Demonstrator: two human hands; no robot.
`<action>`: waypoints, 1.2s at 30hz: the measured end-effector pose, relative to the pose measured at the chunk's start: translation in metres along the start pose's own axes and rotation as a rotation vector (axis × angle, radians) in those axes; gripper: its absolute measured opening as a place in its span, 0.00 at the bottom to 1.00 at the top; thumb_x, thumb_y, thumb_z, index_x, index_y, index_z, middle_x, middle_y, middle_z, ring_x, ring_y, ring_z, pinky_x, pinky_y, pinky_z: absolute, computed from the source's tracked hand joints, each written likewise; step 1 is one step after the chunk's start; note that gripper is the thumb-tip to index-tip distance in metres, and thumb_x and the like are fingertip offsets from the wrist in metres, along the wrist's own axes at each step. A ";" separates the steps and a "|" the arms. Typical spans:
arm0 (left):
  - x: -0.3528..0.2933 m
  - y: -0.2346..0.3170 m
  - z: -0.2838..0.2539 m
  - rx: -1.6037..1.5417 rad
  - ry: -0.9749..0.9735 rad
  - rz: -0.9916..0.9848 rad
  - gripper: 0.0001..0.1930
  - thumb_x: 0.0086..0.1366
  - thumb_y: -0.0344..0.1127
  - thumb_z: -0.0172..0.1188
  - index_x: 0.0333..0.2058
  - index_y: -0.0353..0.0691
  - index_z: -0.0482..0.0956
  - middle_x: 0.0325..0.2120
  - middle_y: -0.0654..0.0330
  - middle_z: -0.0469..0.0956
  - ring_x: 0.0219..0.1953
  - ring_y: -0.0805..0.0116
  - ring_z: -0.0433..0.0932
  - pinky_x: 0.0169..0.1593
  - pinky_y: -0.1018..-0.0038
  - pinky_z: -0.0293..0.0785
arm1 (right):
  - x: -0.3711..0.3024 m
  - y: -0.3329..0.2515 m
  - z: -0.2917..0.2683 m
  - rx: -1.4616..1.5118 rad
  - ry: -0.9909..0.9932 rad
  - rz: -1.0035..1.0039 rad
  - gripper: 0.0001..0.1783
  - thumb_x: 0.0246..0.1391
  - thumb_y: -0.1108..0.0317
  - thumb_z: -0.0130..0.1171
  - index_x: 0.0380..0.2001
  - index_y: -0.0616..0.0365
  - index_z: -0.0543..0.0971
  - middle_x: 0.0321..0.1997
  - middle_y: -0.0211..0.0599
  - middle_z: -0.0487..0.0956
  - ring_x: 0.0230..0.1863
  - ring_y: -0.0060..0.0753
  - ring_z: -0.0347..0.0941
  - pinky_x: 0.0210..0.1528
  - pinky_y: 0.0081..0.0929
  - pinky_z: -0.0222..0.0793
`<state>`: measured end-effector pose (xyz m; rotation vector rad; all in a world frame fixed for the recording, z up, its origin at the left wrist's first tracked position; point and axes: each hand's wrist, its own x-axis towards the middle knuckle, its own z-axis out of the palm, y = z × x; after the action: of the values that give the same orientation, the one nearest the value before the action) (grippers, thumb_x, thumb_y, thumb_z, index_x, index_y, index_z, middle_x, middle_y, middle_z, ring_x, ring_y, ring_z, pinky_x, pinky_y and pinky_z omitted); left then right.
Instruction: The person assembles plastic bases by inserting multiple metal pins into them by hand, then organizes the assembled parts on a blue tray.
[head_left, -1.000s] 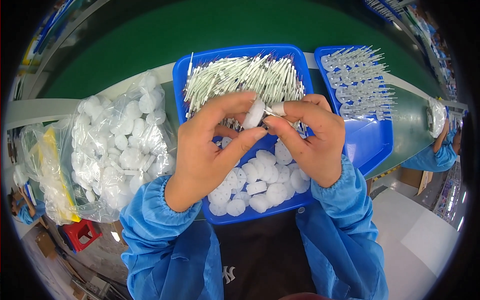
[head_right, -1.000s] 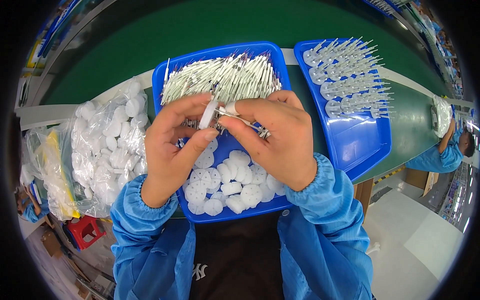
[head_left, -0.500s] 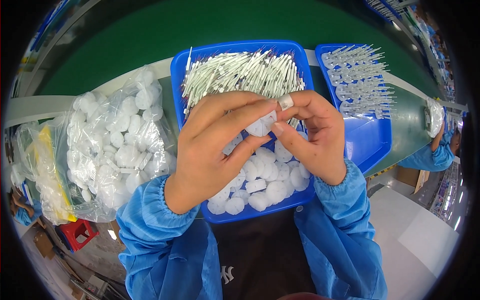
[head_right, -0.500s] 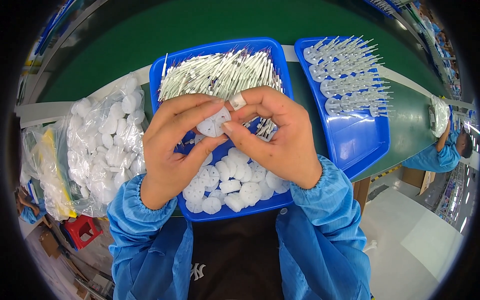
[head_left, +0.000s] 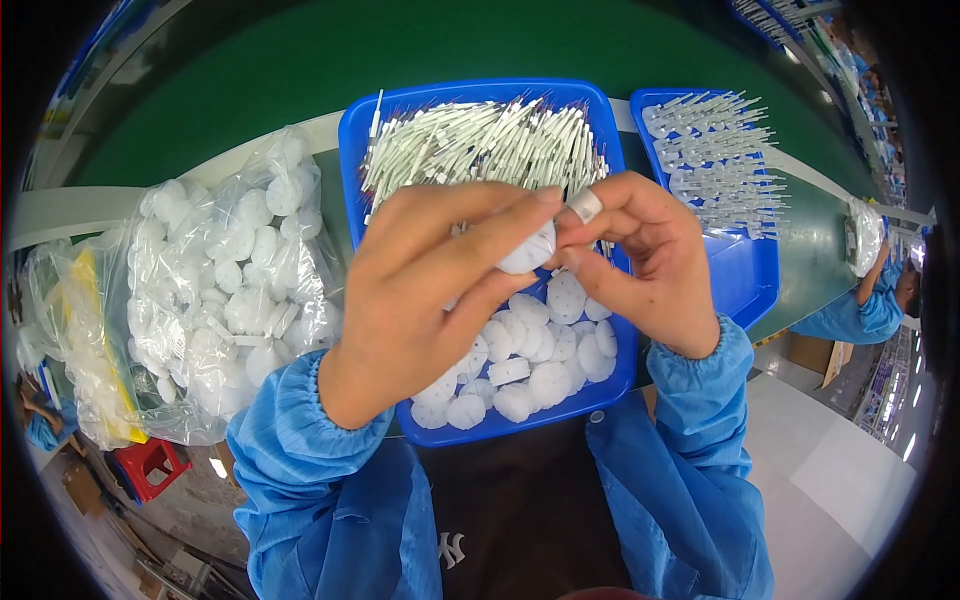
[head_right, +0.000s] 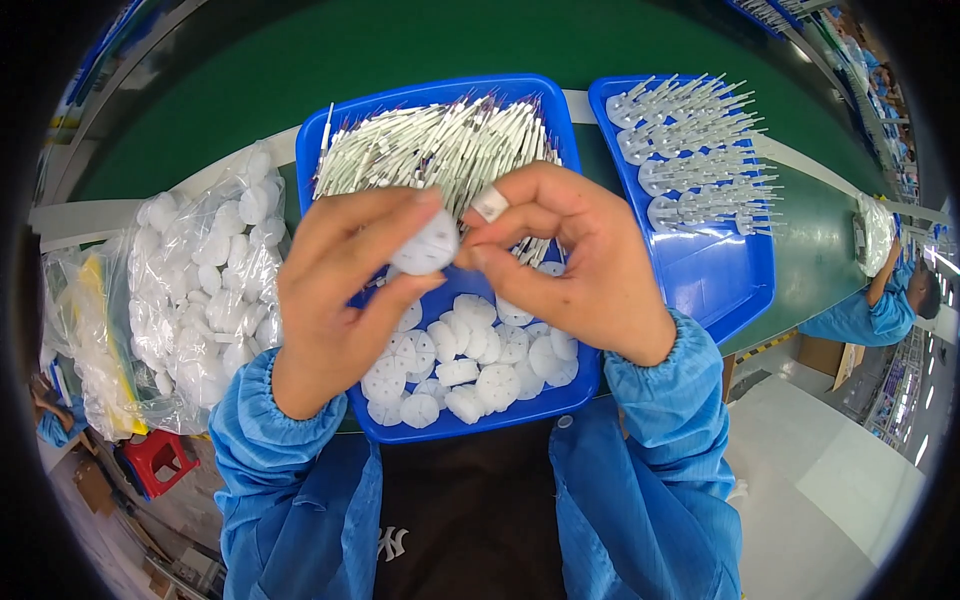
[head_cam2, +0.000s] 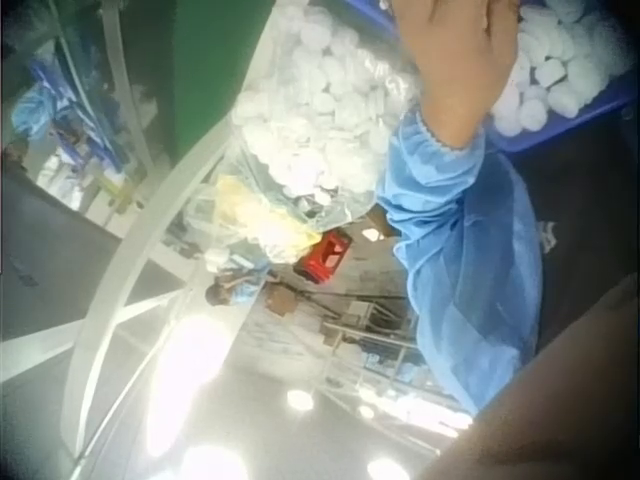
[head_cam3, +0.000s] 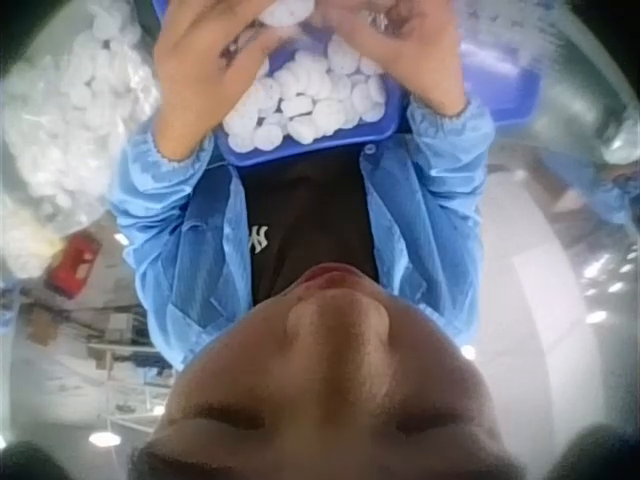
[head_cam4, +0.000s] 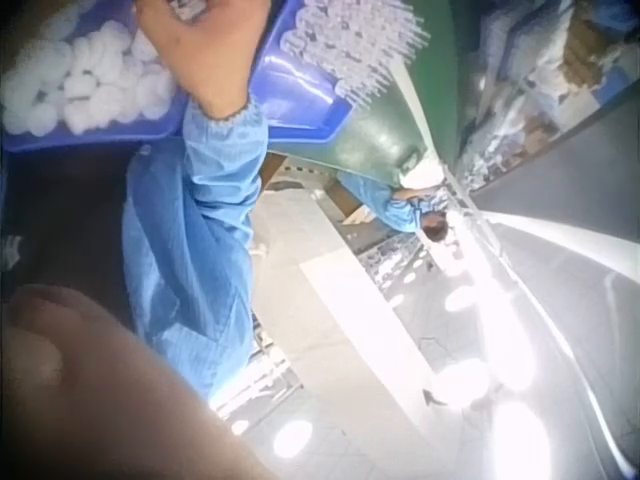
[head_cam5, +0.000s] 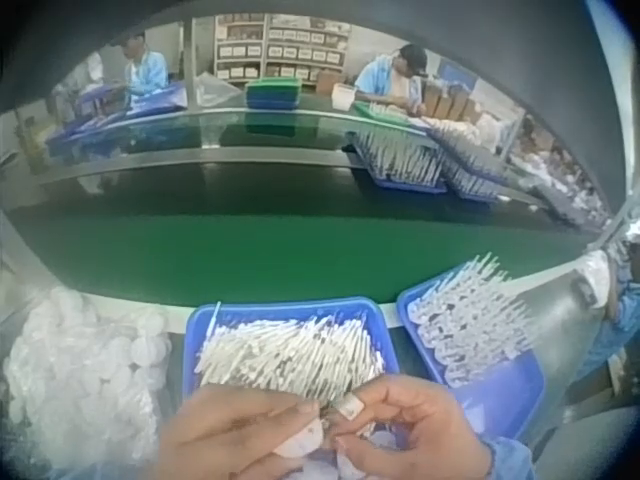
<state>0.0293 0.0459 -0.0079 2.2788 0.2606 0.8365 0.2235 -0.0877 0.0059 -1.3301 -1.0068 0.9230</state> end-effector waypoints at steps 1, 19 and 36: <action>-0.003 -0.002 -0.004 -0.097 0.086 -0.059 0.24 0.61 0.27 0.73 0.58 0.38 0.86 0.52 0.53 0.83 0.48 0.61 0.82 0.47 0.70 0.81 | -0.003 0.001 -0.008 -0.151 0.012 0.000 0.08 0.60 0.77 0.71 0.42 0.61 0.83 0.37 0.34 0.89 0.41 0.22 0.86 0.44 0.22 0.79; -0.002 -0.008 -0.014 -0.749 0.240 -0.628 0.18 0.75 0.21 0.58 0.62 0.35 0.79 0.50 0.56 0.87 0.46 0.82 0.82 0.41 0.86 0.77 | 0.078 0.021 -0.009 -1.412 -0.087 -0.776 0.06 0.51 0.69 0.64 0.33 0.49 0.86 0.39 0.25 0.81 0.49 0.30 0.77 0.76 0.50 0.62; -0.010 -0.014 0.001 -0.622 0.127 -0.612 0.18 0.75 0.23 0.60 0.62 0.36 0.80 0.52 0.57 0.87 0.47 0.79 0.83 0.43 0.82 0.81 | 0.019 0.005 -0.009 -0.137 0.162 -0.092 0.06 0.58 0.82 0.67 0.37 0.61 0.82 0.39 0.36 0.86 0.40 0.22 0.85 0.46 0.25 0.80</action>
<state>0.0228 0.0520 -0.0226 1.4464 0.6207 0.6186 0.2382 -0.0725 0.0021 -1.4361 -1.0104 0.6753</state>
